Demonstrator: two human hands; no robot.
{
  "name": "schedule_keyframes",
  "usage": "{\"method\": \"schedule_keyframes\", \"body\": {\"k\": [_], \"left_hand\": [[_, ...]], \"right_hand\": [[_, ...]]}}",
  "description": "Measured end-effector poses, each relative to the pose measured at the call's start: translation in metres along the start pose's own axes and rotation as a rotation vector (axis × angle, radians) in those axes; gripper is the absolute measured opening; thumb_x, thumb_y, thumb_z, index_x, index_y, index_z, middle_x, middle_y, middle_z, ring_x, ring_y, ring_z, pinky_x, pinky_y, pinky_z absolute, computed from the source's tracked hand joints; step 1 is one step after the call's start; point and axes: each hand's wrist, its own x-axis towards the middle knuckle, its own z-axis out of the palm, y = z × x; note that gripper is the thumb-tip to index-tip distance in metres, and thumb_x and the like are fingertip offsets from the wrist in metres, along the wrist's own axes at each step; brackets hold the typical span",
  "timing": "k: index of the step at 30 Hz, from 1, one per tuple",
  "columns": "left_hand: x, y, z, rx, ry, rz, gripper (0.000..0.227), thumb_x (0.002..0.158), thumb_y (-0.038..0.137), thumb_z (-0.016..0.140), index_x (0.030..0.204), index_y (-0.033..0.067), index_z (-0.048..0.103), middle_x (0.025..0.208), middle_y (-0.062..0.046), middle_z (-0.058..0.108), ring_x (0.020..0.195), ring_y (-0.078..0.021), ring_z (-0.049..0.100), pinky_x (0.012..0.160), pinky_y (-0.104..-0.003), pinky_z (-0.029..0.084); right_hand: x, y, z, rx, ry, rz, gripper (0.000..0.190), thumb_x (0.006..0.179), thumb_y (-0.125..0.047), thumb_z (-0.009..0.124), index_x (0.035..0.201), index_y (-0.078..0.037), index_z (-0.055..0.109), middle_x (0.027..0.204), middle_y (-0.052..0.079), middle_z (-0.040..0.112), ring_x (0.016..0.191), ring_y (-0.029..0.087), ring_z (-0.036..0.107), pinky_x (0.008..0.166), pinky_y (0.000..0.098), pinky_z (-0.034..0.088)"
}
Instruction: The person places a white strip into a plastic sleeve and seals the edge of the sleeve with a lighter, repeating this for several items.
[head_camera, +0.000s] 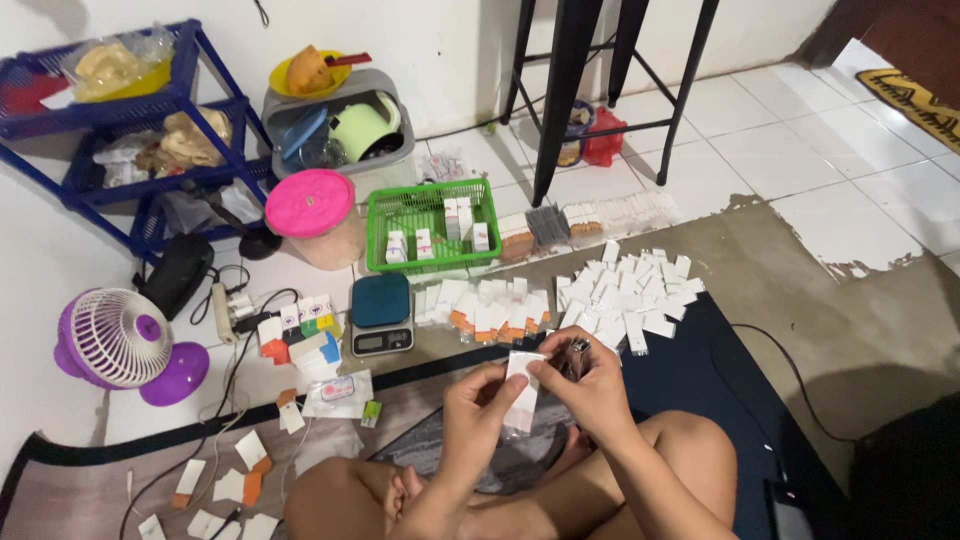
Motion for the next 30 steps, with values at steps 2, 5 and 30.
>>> {"method": "schedule_keyframes", "body": {"k": [2, 5, 30], "left_hand": [[-0.001, 0.004, 0.001, -0.004, -0.005, 0.040, 0.014, 0.102, 0.016, 0.089, 0.093, 0.0053, 0.086, 0.078, 0.004, 0.064, 0.073, -0.0069, 0.049, 0.065, -0.028, 0.039], [-0.008, 0.012, 0.002, -0.006, -0.012, 0.053, 0.015, 0.104, 0.018, 0.087, 0.093, 0.0065, 0.085, 0.076, 0.004, 0.063, 0.070, -0.0065, 0.050, 0.063, -0.028, 0.039], [-0.027, 0.053, 0.018, 0.409, 0.074, 0.724, 0.008, 0.096, 0.004, 0.081, 0.090, 0.0065, 0.076, 0.086, -0.007, 0.079, 0.076, -0.0225, 0.074, 0.071, -0.035, 0.059]], "right_hand": [[-0.002, -0.006, 0.000, 0.031, -0.009, 0.001, 0.018, 0.096, -0.010, 0.091, 0.103, -0.010, 0.075, 0.082, 0.003, 0.075, 0.062, 0.011, 0.067, 0.061, 0.0271, 0.054], [-0.011, -0.004, 0.002, 0.005, 0.003, 0.001, 0.016, 0.097, -0.010, 0.091, 0.103, -0.012, 0.076, 0.087, 0.000, 0.076, 0.064, 0.009, 0.059, 0.062, 0.0271, 0.051], [-0.004, -0.029, 0.045, 0.627, 0.254, -0.479, 0.034, 0.110, -0.034, 0.064, 0.087, -0.011, 0.052, 0.069, 0.007, 0.053, 0.059, 0.017, 0.046, 0.052, 0.0342, 0.045]]}}
